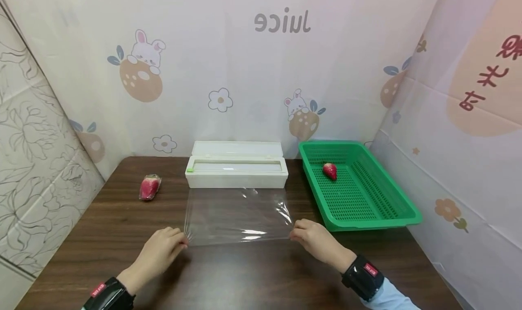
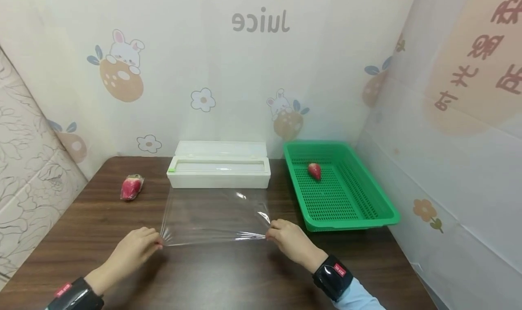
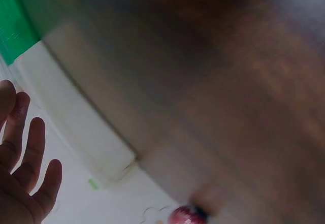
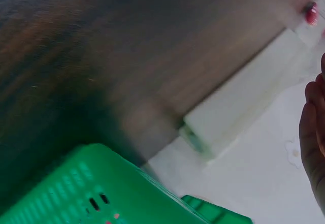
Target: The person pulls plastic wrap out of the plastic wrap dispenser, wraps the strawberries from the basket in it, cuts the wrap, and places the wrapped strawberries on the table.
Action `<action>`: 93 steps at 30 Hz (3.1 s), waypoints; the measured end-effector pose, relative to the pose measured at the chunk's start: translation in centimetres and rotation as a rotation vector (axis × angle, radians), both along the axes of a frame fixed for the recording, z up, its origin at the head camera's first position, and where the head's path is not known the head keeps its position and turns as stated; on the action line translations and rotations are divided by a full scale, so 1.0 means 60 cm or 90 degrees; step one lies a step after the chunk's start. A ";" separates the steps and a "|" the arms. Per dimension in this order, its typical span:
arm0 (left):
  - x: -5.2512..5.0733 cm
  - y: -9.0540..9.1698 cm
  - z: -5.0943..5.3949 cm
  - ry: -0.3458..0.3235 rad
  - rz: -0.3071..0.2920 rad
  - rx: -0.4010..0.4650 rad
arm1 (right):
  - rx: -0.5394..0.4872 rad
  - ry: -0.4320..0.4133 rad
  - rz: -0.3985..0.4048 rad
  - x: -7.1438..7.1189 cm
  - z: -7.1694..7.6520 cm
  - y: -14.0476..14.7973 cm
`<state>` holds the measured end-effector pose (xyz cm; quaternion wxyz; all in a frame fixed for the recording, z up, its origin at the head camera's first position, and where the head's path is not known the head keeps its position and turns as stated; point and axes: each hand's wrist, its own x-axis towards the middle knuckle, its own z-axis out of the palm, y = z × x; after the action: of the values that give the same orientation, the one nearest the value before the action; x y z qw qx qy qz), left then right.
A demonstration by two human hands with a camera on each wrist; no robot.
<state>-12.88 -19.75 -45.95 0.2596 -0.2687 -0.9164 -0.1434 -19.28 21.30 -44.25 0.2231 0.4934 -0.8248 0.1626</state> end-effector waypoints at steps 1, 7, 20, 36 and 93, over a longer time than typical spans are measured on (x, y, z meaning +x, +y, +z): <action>-0.001 0.000 -0.006 0.003 -0.007 -0.003 | 0.006 0.003 0.001 -0.001 -0.006 0.000; -0.012 0.002 -0.037 0.006 -0.030 -0.031 | 0.042 0.008 -0.002 -0.006 -0.035 -0.001; -0.022 0.002 -0.049 -0.040 -0.023 -0.103 | 0.129 -0.030 -0.047 -0.008 -0.073 0.000; -0.023 0.003 -0.050 -0.038 -0.033 -0.144 | 0.170 -0.050 -0.046 -0.010 -0.070 -0.009; -0.037 0.014 -0.029 -0.146 0.057 -0.144 | 0.244 -0.198 -0.129 -0.020 -0.054 -0.031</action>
<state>-15.09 -18.88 -47.68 0.1275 -0.2371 -0.9614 -0.0573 -20.45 19.47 -47.49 0.0113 0.4103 -0.9103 0.0543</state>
